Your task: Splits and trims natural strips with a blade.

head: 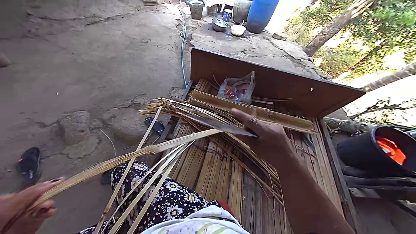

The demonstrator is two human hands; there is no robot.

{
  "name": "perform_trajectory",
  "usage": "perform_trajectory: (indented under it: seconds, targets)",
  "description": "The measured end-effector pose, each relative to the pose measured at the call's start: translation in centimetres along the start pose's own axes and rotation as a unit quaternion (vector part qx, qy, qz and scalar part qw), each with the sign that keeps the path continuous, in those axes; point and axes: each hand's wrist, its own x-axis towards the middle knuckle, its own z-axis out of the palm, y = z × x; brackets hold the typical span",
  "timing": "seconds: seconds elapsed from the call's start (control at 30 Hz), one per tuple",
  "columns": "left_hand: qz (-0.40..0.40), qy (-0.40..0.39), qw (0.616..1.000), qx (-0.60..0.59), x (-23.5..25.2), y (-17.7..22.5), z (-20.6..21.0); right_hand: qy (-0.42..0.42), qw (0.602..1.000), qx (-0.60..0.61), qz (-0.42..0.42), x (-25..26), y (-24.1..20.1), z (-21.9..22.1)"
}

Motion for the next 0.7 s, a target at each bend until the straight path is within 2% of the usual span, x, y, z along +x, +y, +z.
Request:
perform_trajectory:
  seconds: [0.07,0.13,0.2,0.3,0.33,0.4,0.43,0.47,0.5,0.57,0.63,0.7]
  targets:
    - [-0.006,0.036,0.999,0.002,0.8,0.5,1.7,-0.018,0.999,-0.046,-0.006,0.4,-0.7,-0.7]
    - [-0.001,0.097,0.991,0.087,1.0,0.1,3.3,-0.059,0.992,-0.100,0.048,0.0,-0.6,-2.4]
    - [-0.004,0.156,0.971,0.181,0.6,-0.6,4.4,-0.098,0.974,-0.156,0.132,-1.4,1.1,-4.2]
    - [-0.056,0.193,0.957,0.208,-2.3,-3.3,5.9,-0.219,0.901,-0.194,0.320,-4.4,7.2,-6.2]
    - [-0.094,0.168,0.961,0.200,-3.4,-4.3,6.5,-0.252,0.872,-0.181,0.378,-5.5,9.6,-6.3]
    - [-0.247,0.020,0.955,0.161,-5.3,-6.0,7.7,-0.298,0.829,-0.168,0.443,-8.1,13.5,-5.3]
    - [-0.343,-0.087,0.929,0.111,-5.9,-6.9,8.3,-0.324,0.805,-0.176,0.465,-9.4,14.5,-4.5]
    - [-0.422,-0.183,0.886,0.057,-6.5,-7.9,9.1,-0.344,0.786,-0.190,0.477,-10.4,15.1,-3.5]
    - [-0.470,-0.248,0.847,0.009,-7.2,-8.8,10.0,-0.361,0.771,-0.203,0.484,-11.4,15.5,-2.6]
    - [-0.510,-0.268,0.815,-0.058,-8.5,-9.3,11.5,-0.355,0.764,-0.190,0.504,-13.4,16.7,-1.1]
    - [-0.528,-0.218,0.816,-0.092,-8.9,-8.7,11.5,-0.318,0.785,-0.156,0.509,-13.7,16.9,-0.3]
    - [-0.536,-0.179,0.821,-0.077,-8.6,-7.7,9.9,-0.293,0.811,-0.114,0.493,-11.8,15.7,0.3]
